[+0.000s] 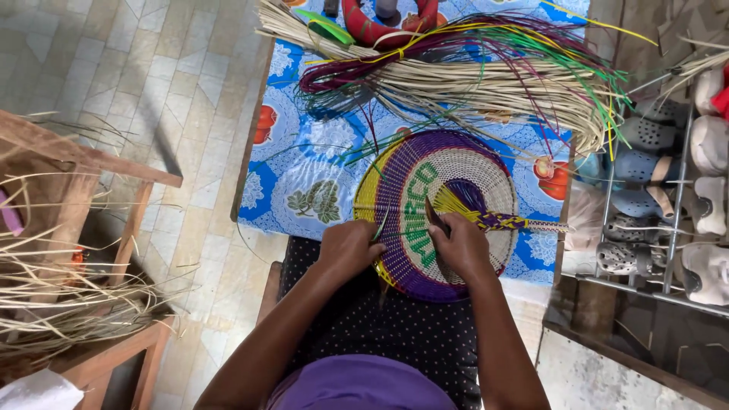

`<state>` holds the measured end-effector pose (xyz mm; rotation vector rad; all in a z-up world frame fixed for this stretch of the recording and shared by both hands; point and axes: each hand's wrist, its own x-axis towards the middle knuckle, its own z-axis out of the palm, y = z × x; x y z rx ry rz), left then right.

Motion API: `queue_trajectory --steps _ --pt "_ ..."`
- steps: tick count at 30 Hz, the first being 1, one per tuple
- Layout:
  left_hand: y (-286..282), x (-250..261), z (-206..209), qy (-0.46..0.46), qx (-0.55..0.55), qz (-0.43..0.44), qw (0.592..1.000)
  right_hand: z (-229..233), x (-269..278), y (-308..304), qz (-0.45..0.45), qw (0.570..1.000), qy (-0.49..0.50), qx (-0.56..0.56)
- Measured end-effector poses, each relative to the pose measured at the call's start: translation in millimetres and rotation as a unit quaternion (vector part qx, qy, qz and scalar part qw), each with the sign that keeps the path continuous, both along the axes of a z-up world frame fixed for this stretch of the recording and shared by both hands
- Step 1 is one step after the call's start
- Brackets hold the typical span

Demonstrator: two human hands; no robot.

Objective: A person is weaving a colorful circular fan using dyed straw fibers and a small metal tool to thread the material.

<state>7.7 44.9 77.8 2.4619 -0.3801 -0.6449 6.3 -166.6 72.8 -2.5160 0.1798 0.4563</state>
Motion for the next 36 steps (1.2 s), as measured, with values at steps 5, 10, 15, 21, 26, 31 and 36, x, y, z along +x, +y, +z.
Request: queue_trajectory --steps 5,10,15,21,26,31,36 --pt "-17.6 3.9 -26.6 -0.007 0.029 -0.026 0.999 6.1 -4.5 2.0 0.006 1.000 0.001 -0.019" --pt "-43.9 8.1 -25.3 0.003 0.003 -0.016 1.000 12.9 -6.3 -0.4 -0.005 1.000 -0.004 -0.009" --pt "-54.1 15.9 -34.7 -0.023 -0.051 0.020 0.998 18.8 -6.7 0.0 -0.011 0.999 0.001 0.037" --pt "-52.0 19.4 -26.6 -0.014 -0.079 0.018 0.997 18.8 -7.2 1.1 -0.006 0.999 -0.003 0.033" --pt "-55.7 19.8 -32.1 -0.005 -0.086 0.025 0.996 15.5 -7.7 -0.3 -0.005 0.999 -0.013 0.031" --pt "-56.0 17.3 -37.9 0.017 -0.086 0.048 0.995 4.8 -9.5 -0.1 -0.002 1.000 0.000 0.016" --pt "-62.3 18.8 -64.2 -0.016 -0.060 0.033 0.998 -8.4 -10.1 -9.1 0.003 0.998 -0.064 0.030"
